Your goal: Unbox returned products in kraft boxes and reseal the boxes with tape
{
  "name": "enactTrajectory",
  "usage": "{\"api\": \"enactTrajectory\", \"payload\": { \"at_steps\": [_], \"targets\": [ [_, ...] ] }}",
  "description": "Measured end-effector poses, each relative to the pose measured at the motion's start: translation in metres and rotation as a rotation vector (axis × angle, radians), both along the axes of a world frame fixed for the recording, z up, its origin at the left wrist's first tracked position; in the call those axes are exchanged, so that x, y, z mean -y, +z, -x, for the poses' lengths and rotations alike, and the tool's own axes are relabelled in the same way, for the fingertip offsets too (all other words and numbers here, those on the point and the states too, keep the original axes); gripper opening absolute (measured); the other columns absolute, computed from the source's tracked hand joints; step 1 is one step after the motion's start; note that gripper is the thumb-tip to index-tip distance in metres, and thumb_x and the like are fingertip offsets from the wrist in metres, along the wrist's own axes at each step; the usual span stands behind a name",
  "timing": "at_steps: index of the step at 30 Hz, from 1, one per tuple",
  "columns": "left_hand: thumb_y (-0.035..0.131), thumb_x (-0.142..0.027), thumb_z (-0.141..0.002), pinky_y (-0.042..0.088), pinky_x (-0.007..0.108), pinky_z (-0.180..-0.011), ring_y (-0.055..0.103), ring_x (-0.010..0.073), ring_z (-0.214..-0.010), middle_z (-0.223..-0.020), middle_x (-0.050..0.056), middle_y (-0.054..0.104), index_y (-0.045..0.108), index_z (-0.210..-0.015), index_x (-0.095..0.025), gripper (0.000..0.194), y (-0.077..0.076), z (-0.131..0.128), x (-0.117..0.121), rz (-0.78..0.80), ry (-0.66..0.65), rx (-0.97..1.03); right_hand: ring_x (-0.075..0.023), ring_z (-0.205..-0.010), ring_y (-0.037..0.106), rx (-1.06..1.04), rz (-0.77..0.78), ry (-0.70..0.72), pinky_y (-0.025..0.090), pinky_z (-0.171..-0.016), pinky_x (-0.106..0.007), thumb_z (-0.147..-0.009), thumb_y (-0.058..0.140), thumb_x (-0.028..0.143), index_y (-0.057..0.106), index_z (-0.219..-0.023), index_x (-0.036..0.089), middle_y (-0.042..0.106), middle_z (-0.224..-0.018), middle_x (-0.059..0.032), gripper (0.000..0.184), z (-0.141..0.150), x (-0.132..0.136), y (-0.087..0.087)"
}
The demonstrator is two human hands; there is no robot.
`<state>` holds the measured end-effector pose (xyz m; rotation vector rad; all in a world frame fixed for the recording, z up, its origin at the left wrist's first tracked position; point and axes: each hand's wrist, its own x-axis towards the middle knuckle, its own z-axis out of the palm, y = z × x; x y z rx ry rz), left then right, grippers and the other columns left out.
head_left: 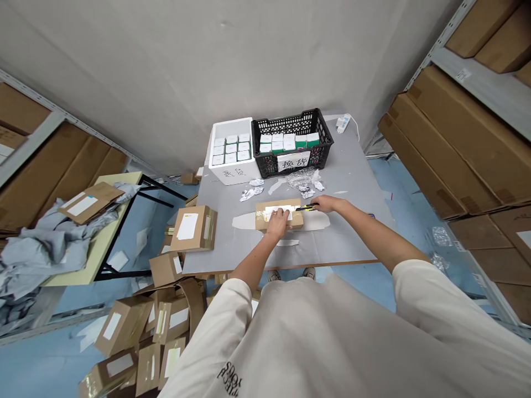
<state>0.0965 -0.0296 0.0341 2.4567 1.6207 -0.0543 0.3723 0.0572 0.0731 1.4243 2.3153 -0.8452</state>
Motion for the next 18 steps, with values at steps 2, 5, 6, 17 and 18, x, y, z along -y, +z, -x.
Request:
{"api": "enactTrajectory", "payload": {
  "at_steps": [2,5,6,17,18],
  "targets": [
    [0.077,-0.039,-0.086,0.039,0.046,-0.110,0.061,0.0302,-0.113,-0.131,0.012,0.051,0.047,-0.133,-0.026,0.057,0.001,0.000,-0.001,0.017,0.002,0.007,-0.0181,-0.077,0.065,-0.087,0.113,-0.069,0.042,-0.065,-0.025,-0.094,0.056,0.037,0.070,-0.103,0.023,0.075,-0.089,-0.0043,0.021,-0.008,0.005,-0.004],
    [0.077,-0.038,-0.086,0.041,0.044,-0.107,0.059,0.0313,-0.115,-0.132,0.013,0.050,0.047,-0.134,-0.024,0.058,0.003,-0.001,-0.003,0.042,0.006,0.014,-0.0149,-0.065,0.061,-0.194,0.214,-0.163,0.041,-0.061,-0.025,-0.092,0.059,0.043,0.068,-0.095,0.024,0.071,-0.077,-0.0012,0.022,-0.018,0.015,-0.010],
    [0.077,-0.038,-0.086,0.041,0.043,-0.107,0.059,0.0312,-0.116,-0.132,0.013,0.050,0.047,-0.134,-0.024,0.058,0.003,-0.001,-0.004,0.049,0.007,0.015,-0.0145,-0.063,0.060,-0.221,0.227,-0.181,0.041,-0.060,-0.025,-0.092,0.060,0.044,0.068,-0.094,0.024,0.070,-0.075,-0.0009,0.023,-0.020,0.019,-0.011],
    [0.078,-0.034,-0.085,0.036,0.043,-0.113,0.059,0.0306,-0.121,-0.140,0.012,0.048,0.045,-0.136,-0.027,0.061,0.000,-0.001,-0.005,0.033,-0.025,-0.001,-0.0171,-0.069,0.064,-0.086,0.251,-0.123,0.044,-0.064,-0.027,-0.088,0.064,0.041,0.072,-0.095,0.025,0.073,-0.081,-0.0024,0.019,-0.006,0.002,0.007],
    [0.078,-0.033,-0.085,0.036,0.044,-0.114,0.059,0.0310,-0.122,-0.143,0.013,0.046,0.044,-0.137,-0.027,0.062,-0.001,-0.001,-0.004,0.028,-0.034,-0.002,-0.0181,-0.072,0.065,-0.063,0.217,-0.101,0.044,-0.066,-0.028,-0.088,0.064,0.038,0.073,-0.097,0.026,0.074,-0.083,-0.0030,0.018,0.000,-0.001,0.010]
  ]
}}
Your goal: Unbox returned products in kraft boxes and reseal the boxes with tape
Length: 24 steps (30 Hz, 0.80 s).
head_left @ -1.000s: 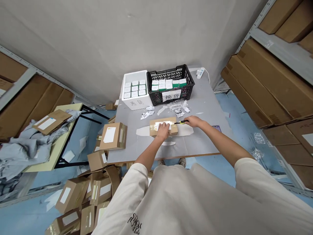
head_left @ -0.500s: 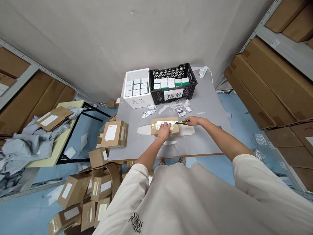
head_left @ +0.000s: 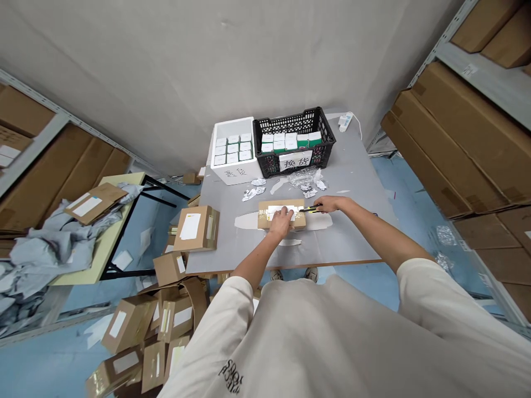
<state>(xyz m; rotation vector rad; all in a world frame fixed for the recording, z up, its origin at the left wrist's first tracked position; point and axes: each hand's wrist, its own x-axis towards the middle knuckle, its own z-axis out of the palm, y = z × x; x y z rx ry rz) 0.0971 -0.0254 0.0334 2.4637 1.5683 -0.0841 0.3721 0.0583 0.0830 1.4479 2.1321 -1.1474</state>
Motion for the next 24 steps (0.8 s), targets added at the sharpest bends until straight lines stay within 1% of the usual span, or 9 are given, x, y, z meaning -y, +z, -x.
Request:
{"api": "enactTrajectory", "payload": {
  "at_steps": [4,7,9,12,15,17,20,22,24],
  "targets": [
    [0.076,-0.032,-0.085,0.035,0.046,-0.114,0.056,0.0340,-0.128,-0.150,0.015,0.043,0.043,-0.138,-0.026,0.063,-0.001,0.000,0.000,-0.006,-0.022,-0.007,-0.0213,-0.076,0.066,0.076,-0.158,0.086,0.044,-0.067,-0.030,-0.082,0.067,0.029,0.074,-0.095,0.025,0.075,-0.089,-0.0065,0.016,0.018,-0.009,0.007],
    [0.076,-0.032,-0.085,0.036,0.047,-0.113,0.057,0.0350,-0.127,-0.152,0.015,0.043,0.042,-0.139,-0.027,0.064,0.000,-0.001,-0.001,0.008,-0.010,-0.017,-0.0187,-0.066,0.063,0.068,-0.038,0.051,0.043,-0.062,-0.029,-0.084,0.066,0.033,0.072,-0.092,0.025,0.074,-0.080,-0.0046,0.013,0.013,-0.008,0.004],
    [0.076,-0.032,-0.085,0.035,0.047,-0.114,0.058,0.0346,-0.126,-0.153,0.014,0.043,0.042,-0.138,-0.027,0.063,0.002,-0.001,-0.002,0.024,-0.010,-0.020,-0.0162,-0.061,0.062,0.007,0.076,0.000,0.043,-0.059,-0.027,-0.088,0.062,0.039,0.070,-0.091,0.025,0.073,-0.076,-0.0025,0.016,0.002,0.000,-0.003],
    [0.076,-0.031,-0.085,0.034,0.047,-0.115,0.058,0.0337,-0.125,-0.153,0.014,0.045,0.043,-0.136,-0.025,0.061,0.004,-0.002,-0.006,0.027,-0.024,-0.011,-0.0141,-0.061,0.062,-0.097,0.123,-0.081,0.044,-0.058,-0.025,-0.091,0.060,0.047,0.068,-0.089,0.024,0.073,-0.079,-0.0021,0.024,-0.014,0.018,-0.017],
    [0.075,-0.030,-0.084,0.034,0.046,-0.113,0.058,0.0325,-0.124,-0.149,0.014,0.048,0.044,-0.135,-0.025,0.060,0.007,-0.002,-0.012,0.040,-0.026,-0.007,-0.0141,-0.063,0.064,-0.139,0.172,-0.116,0.046,-0.059,-0.023,-0.088,0.065,0.054,0.068,-0.087,0.023,0.073,-0.079,-0.0030,0.031,-0.024,0.040,-0.030],
    [0.076,-0.030,-0.083,0.036,0.046,-0.112,0.057,0.0322,-0.123,-0.146,0.013,0.050,0.045,-0.135,-0.026,0.060,0.007,-0.001,-0.014,0.060,-0.026,-0.010,-0.0148,-0.066,0.066,-0.196,0.173,-0.160,0.048,-0.060,-0.023,-0.089,0.065,0.056,0.066,-0.087,0.022,0.073,-0.079,-0.0037,0.034,-0.028,0.053,-0.035],
    [0.076,-0.032,-0.083,0.038,0.046,-0.111,0.052,0.0333,-0.128,-0.148,0.013,0.048,0.045,-0.137,-0.026,0.063,0.005,0.001,-0.014,0.067,-0.024,0.020,-0.0161,-0.071,0.068,-0.314,0.139,-0.312,0.051,-0.063,-0.023,-0.094,0.058,0.058,0.062,-0.092,0.021,0.074,-0.083,-0.0051,0.037,-0.035,0.065,-0.037],
    [0.076,-0.036,-0.083,0.038,0.045,-0.113,0.046,0.0341,-0.135,-0.152,0.013,0.044,0.042,-0.143,-0.026,0.070,0.005,0.003,-0.011,0.051,-0.007,0.068,-0.0167,-0.074,0.070,-0.384,0.110,-0.419,0.053,-0.065,-0.024,-0.096,0.055,0.059,0.060,-0.097,0.021,0.075,-0.091,-0.0064,0.039,-0.038,0.069,-0.035],
    [0.071,-0.040,-0.088,0.037,0.045,-0.114,0.042,0.0338,-0.138,-0.155,0.014,0.040,0.035,-0.150,-0.026,0.073,0.007,0.005,-0.009,0.021,0.015,0.128,-0.0168,-0.076,0.070,-0.431,0.059,-0.478,0.053,-0.066,-0.024,-0.098,0.054,0.059,0.059,-0.102,0.020,0.076,-0.096,-0.0075,0.039,-0.039,0.071,-0.032]
  ]
}}
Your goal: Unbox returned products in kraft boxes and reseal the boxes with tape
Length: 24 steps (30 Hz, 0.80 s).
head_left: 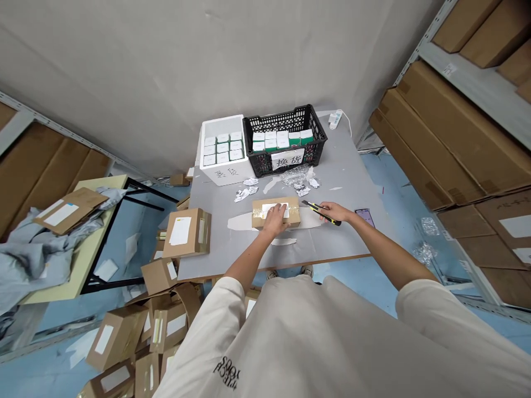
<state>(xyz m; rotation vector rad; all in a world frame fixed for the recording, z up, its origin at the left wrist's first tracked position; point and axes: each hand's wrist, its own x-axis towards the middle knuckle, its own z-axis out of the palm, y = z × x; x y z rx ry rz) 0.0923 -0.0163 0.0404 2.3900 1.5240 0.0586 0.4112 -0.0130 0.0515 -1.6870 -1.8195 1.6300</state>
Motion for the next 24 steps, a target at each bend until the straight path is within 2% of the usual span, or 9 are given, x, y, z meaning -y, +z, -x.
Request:
{"api": "enactTrajectory", "payload": {
  "at_steps": [2,5,8,12,14,18,21,24],
  "targets": [
    [0.060,-0.038,-0.095,0.037,0.045,-0.114,0.042,0.0327,-0.139,-0.156,0.015,0.040,0.033,-0.152,-0.025,0.064,0.003,0.000,-0.001,-0.041,0.031,0.041,-0.0165,-0.076,0.069,0.020,-0.071,-0.027,0.053,-0.065,-0.023,-0.100,0.051,0.058,0.060,-0.105,0.020,0.076,-0.096,-0.0076,0.039,0.003,0.002,0.004],
    [0.046,-0.029,-0.101,0.038,0.046,-0.114,0.044,0.0315,-0.139,-0.155,0.014,0.043,0.042,-0.146,-0.025,0.046,0.008,-0.001,-0.009,-0.091,0.088,0.040,-0.0176,-0.079,0.068,0.109,-0.188,-0.003,0.052,-0.070,-0.025,-0.105,0.042,0.053,0.064,-0.113,0.020,0.076,-0.096,-0.0071,0.041,0.011,0.005,0.009],
    [0.049,-0.025,-0.099,0.034,0.048,-0.117,0.040,0.0311,-0.144,-0.157,0.013,0.043,0.043,-0.144,-0.026,0.046,0.005,-0.003,-0.018,-0.090,0.108,0.017,-0.0213,-0.095,0.068,0.217,-0.339,0.085,0.051,-0.083,-0.029,-0.106,0.040,0.047,0.067,-0.125,0.023,0.075,-0.110,-0.0075,0.041,0.019,0.010,0.011],
    [0.054,-0.021,-0.095,0.023,0.053,-0.123,0.030,0.0321,-0.152,-0.161,0.016,0.039,0.040,-0.147,-0.025,0.054,-0.005,-0.003,-0.029,-0.042,0.086,-0.006,-0.0252,-0.108,0.066,0.386,-0.499,0.195,0.048,-0.091,-0.030,-0.102,0.052,0.043,0.064,-0.140,0.028,0.069,-0.122,-0.0089,0.043,0.026,0.018,0.012],
    [0.058,-0.023,-0.093,0.022,0.054,-0.122,0.032,0.0330,-0.150,-0.157,0.017,0.042,0.041,-0.146,-0.025,0.056,-0.006,-0.003,-0.036,-0.024,0.079,-0.012,-0.0253,-0.106,0.066,0.465,-0.515,0.215,0.047,-0.089,-0.029,-0.101,0.054,0.043,0.061,-0.144,0.028,0.068,-0.123,-0.0096,0.046,0.030,0.021,0.012],
    [0.063,-0.028,-0.091,0.030,0.053,-0.116,0.043,0.0345,-0.138,-0.142,0.016,0.053,0.048,-0.138,-0.024,0.049,0.000,-0.003,-0.046,0.021,0.081,-0.043,-0.0251,-0.107,0.066,0.527,-0.486,0.216,0.045,-0.089,-0.028,-0.100,0.056,0.040,0.060,-0.146,0.028,0.066,-0.124,-0.0100,0.048,0.035,0.022,0.012],
    [0.056,-0.027,-0.094,0.031,0.051,-0.115,0.045,0.0337,-0.136,-0.140,0.016,0.053,0.048,-0.139,-0.023,0.046,0.002,-0.001,-0.045,0.012,0.063,-0.033,-0.0251,-0.106,0.066,0.522,-0.441,0.225,0.045,-0.088,-0.028,-0.100,0.057,0.039,0.061,-0.146,0.029,0.067,-0.123,-0.0098,0.048,0.037,0.020,0.013],
    [0.047,-0.026,-0.098,0.027,0.049,-0.119,0.040,0.0324,-0.141,-0.148,0.018,0.049,0.041,-0.149,-0.021,0.052,-0.004,0.001,-0.036,-0.073,0.024,0.005,-0.0252,-0.107,0.066,0.512,-0.431,0.215,0.046,-0.090,-0.028,-0.100,0.058,0.038,0.061,-0.146,0.029,0.067,-0.122,-0.0099,0.048,0.037,0.021,0.013]
  ]
}}
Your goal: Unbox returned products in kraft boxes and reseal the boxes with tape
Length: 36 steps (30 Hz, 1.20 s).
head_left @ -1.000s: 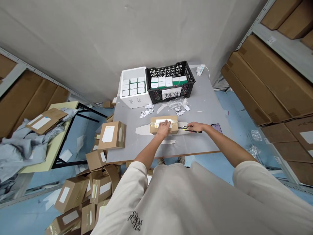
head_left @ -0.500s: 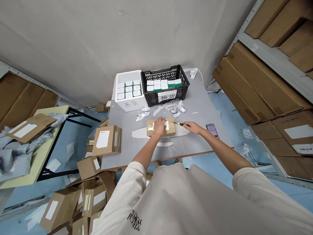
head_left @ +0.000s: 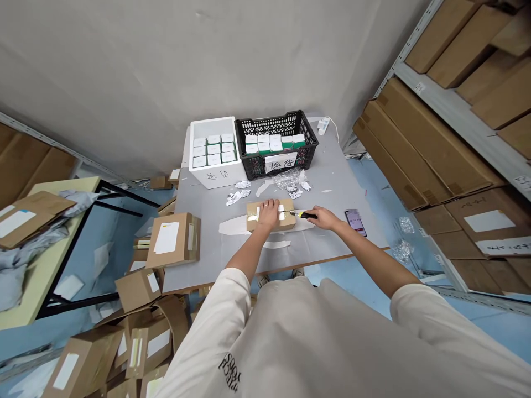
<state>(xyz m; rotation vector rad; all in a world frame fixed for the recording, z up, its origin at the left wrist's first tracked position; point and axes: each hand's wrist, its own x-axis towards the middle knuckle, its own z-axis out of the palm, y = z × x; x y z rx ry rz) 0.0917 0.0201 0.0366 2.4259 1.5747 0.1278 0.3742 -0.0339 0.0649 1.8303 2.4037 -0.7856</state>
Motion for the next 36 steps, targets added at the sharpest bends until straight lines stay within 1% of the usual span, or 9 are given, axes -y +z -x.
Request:
{"api": "enactTrajectory", "payload": {
  "at_steps": [4,10,16,19,26,29,31,33,36],
  "targets": [
    [0.038,-0.027,-0.101,0.023,0.048,-0.122,0.033,0.0320,-0.149,-0.157,0.019,0.043,0.035,-0.155,-0.017,0.056,-0.011,0.001,0.009,-0.061,0.001,0.008,-0.0251,-0.110,0.065,-0.029,-0.043,-0.057,0.046,-0.093,-0.029,-0.102,0.055,0.039,0.060,-0.148,0.028,0.067,-0.121,-0.0103,0.047,0.007,0.007,-0.007],
    [0.030,-0.030,-0.103,0.022,0.050,-0.124,0.033,0.0342,-0.151,-0.159,0.021,0.042,0.038,-0.156,-0.013,0.056,-0.022,0.002,0.011,-0.090,0.006,-0.005,-0.0243,-0.105,0.065,-0.066,-0.181,-0.189,0.049,-0.090,-0.030,-0.105,0.048,0.043,0.057,-0.150,0.028,0.065,-0.121,-0.0099,0.048,0.029,0.015,-0.036],
    [0.026,-0.032,-0.105,0.023,0.051,-0.125,0.032,0.0334,-0.152,-0.160,0.020,0.043,0.040,-0.156,-0.013,0.056,-0.024,0.001,0.011,-0.087,0.009,-0.014,-0.0280,-0.109,0.062,-0.065,-0.293,-0.109,0.048,-0.093,-0.035,-0.104,0.048,0.043,0.061,-0.146,0.028,0.065,-0.119,-0.0122,0.047,0.010,0.011,-0.052],
    [0.028,-0.032,-0.105,0.023,0.051,-0.125,0.031,0.0329,-0.152,-0.160,0.020,0.043,0.040,-0.156,-0.013,0.056,-0.022,0.000,0.011,-0.073,0.014,-0.012,-0.0287,-0.109,0.062,-0.084,-0.297,-0.075,0.049,-0.093,-0.036,-0.104,0.048,0.044,0.061,-0.146,0.027,0.065,-0.120,-0.0126,0.047,0.000,0.007,-0.054],
    [0.025,-0.033,-0.106,0.025,0.048,-0.125,0.033,0.0320,-0.152,-0.159,0.019,0.044,0.041,-0.155,-0.012,0.056,-0.023,0.000,0.010,-0.091,0.018,-0.018,-0.0268,-0.106,0.064,-0.157,-0.263,-0.051,0.051,-0.091,-0.034,-0.104,0.047,0.045,0.060,-0.147,0.028,0.066,-0.117,-0.0112,0.048,0.000,-0.001,-0.056],
    [0.026,-0.033,-0.106,0.023,0.048,-0.126,0.033,0.0317,-0.152,-0.160,0.019,0.043,0.040,-0.156,-0.012,0.056,-0.026,0.001,0.013,-0.099,0.016,-0.007,-0.0285,-0.105,0.063,-0.138,-0.298,-0.069,0.050,-0.095,-0.038,-0.103,0.048,0.044,0.063,-0.144,0.026,0.066,-0.118,-0.0130,0.047,-0.022,-0.005,-0.049],
    [0.027,-0.033,-0.106,0.023,0.048,-0.126,0.032,0.0314,-0.153,-0.161,0.018,0.042,0.039,-0.157,-0.013,0.056,-0.028,0.001,0.014,-0.103,0.017,0.007,-0.0291,-0.103,0.064,-0.135,-0.365,-0.235,0.051,-0.093,-0.039,-0.104,0.042,0.043,0.062,-0.144,0.023,0.065,-0.116,-0.0146,0.049,-0.040,-0.009,-0.041],
    [0.028,-0.032,-0.105,0.022,0.049,-0.127,0.031,0.0315,-0.153,-0.161,0.018,0.042,0.039,-0.157,-0.013,0.056,-0.030,0.001,0.015,-0.105,0.026,0.015,-0.0294,-0.105,0.064,-0.165,-0.359,-0.193,0.051,-0.094,-0.038,-0.103,0.046,0.045,0.060,-0.146,0.023,0.065,-0.116,-0.0140,0.050,-0.049,-0.014,-0.034],
    [0.027,-0.032,-0.105,0.022,0.050,-0.127,0.031,0.0322,-0.153,-0.161,0.019,0.043,0.041,-0.156,-0.012,0.057,-0.032,-0.002,0.014,-0.106,0.034,0.018,-0.0301,-0.112,0.062,-0.227,-0.344,-0.155,0.049,-0.099,-0.038,-0.101,0.050,0.045,0.059,-0.145,0.022,0.066,-0.119,-0.0128,0.050,-0.039,-0.023,-0.031]
  ]
}}
